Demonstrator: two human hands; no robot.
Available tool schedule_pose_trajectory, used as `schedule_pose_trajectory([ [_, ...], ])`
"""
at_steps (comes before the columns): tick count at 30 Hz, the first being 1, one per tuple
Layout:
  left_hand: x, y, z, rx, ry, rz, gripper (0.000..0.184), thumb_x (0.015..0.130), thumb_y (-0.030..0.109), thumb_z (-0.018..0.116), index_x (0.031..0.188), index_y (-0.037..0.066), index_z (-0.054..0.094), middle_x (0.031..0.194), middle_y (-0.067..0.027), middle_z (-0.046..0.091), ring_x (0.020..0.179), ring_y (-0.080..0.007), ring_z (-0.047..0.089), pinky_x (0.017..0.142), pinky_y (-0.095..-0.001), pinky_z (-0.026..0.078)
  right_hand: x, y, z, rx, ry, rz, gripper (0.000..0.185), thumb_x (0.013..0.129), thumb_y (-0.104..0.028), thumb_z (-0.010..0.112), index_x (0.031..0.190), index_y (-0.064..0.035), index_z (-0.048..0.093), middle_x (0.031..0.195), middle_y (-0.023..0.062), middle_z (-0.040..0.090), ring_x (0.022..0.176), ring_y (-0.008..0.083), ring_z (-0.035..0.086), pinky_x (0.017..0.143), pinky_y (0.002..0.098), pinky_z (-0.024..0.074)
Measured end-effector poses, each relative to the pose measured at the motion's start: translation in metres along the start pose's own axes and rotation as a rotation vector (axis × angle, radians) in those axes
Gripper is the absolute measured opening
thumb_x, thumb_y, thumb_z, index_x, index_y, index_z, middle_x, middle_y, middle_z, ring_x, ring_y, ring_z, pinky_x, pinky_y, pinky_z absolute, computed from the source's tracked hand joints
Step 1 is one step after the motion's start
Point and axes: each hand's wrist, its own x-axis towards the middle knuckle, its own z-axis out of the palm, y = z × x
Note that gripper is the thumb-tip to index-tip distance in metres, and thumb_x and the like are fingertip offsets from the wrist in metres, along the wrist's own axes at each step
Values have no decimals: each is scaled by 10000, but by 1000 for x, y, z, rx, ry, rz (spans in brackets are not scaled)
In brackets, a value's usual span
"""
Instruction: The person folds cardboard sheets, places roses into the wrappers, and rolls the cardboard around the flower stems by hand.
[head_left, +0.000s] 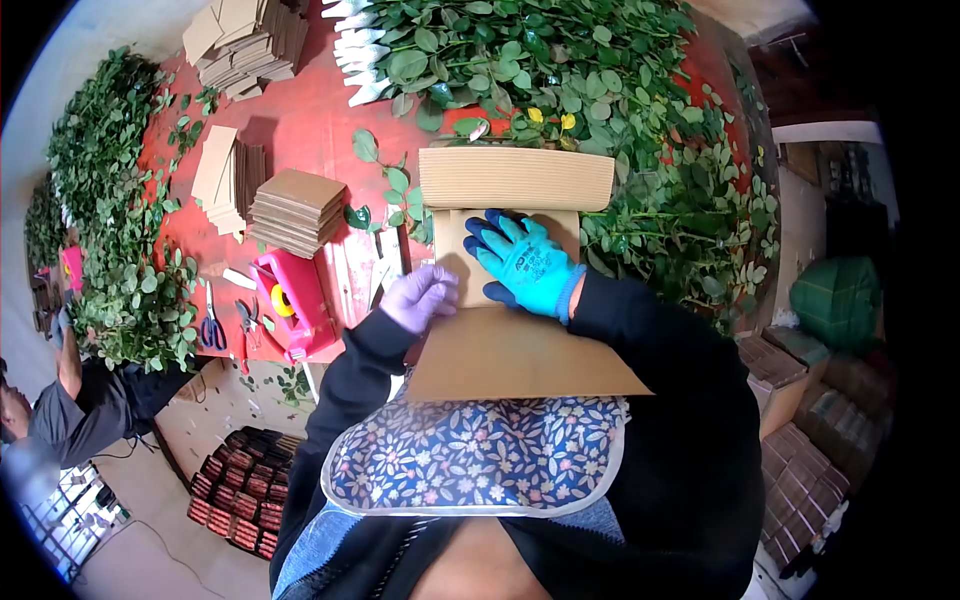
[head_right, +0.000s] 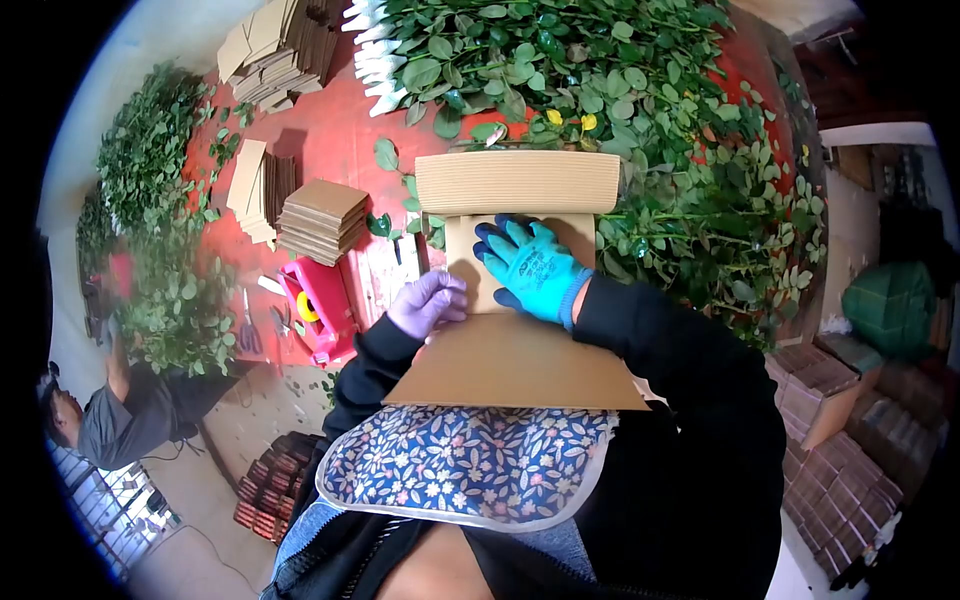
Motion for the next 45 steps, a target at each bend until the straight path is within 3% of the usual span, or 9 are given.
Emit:
schedule_pose_trajectory([
  [5, 38, 22, 7, 891, 283, 482, 510, 770, 119, 780, 1209, 42, 533, 1098, -126, 569, 694, -149, 634, 648, -271, 518, 2, 3, -1, -11, -40, 2, 626, 852, -391, 643, 1368, -66, 501, 1494, 141, 398, 1381, 339, 355, 1034, 513, 357],
  [8, 49, 20, 23, 1122, 344, 599, 703, 662, 249, 856, 1251, 67, 517, 1150, -174, 516, 997, -338, 588, 843, -432, 503, -4, 13, 16, 9, 42, -22, 670, 851, -437, 629, 1392, -71, 485, 1494, 131, 410, 1394, 332, 348, 1066, 521, 313],
  [13, 51, 21, 27, 1092, 271, 443, 689, 706, 240, 827, 1285, 68, 495, 1253, -202, 456, 1169, -399, 501, 969, -468, 436, -16, 41, 53, 122, 357, -149, 622, 849, -436, 620, 1382, -128, 526, 1470, 105, 458, 1370, 310, 417, 1067, 477, 314],
  [22, 56, 22, 24, 1133, 252, 445, 705, 700, 251, 818, 1288, 45, 490, 1248, -215, 454, 1159, -407, 503, 967, -466, 436, -12, 43, 43, 202, 369, -186, 545, 864, -406, 636, 1317, -109, 578, 1459, 127, 460, 1387, 315, 377, 1100, 527, 296],
  [25, 58, 21, 22, 1122, 246, 431, 698, 700, 259, 818, 1280, 44, 494, 1242, -219, 453, 1168, -406, 495, 967, -469, 435, -10, 33, -7, 148, 178, -160, 512, 876, -403, 633, 1288, -103, 593, 1412, 137, 498, 1340, 300, 440, 1064, 457, 354],
  [30, 64, 16, 16, 1111, 241, 423, 705, 694, 255, 827, 1281, 57, 490, 1248, -211, 452, 1173, -410, 491, 968, -478, 433, -16, 14, -26, 996, -258, -164, 519, 904, -406, 629, 1307, -87, 560, 1174, 195, 631, 1109, 316, 613, 932, 374, 488],
  [35, 62, 19, 15, 1121, 238, 429, 701, 695, 250, 833, 1279, 59, 496, 1258, -218, 462, 1178, -425, 493, 982, -474, 435, -30, -10, -77, 604, -500, -50, 828, 826, -604, 622, 1387, -15, 468, 1270, 251, 586, 1114, 390, 600, 957, 436, 472],
  [40, 66, 19, 15, 1150, 246, 379, 692, 705, 243, 825, 1285, 61, 494, 1260, -216, 457, 1167, -424, 499, 983, -472, 440, -38, -31, -19, 59, -80, -120, 311, 872, -245, 576, 1106, -40, 568, 792, 78, 603, 700, 275, 653, 587, 443, 508],
  [45, 61, 25, 17, 1132, 239, 413, 689, 711, 257, 821, 1287, 63, 496, 1272, -215, 464, 1163, -421, 504, 979, -471, 441, -48, -39, -10, 1, 18, -121, 321, 884, -253, 585, 1129, -45, 572, 792, 86, 613, 671, 273, 650, 551, 425, 501],
])
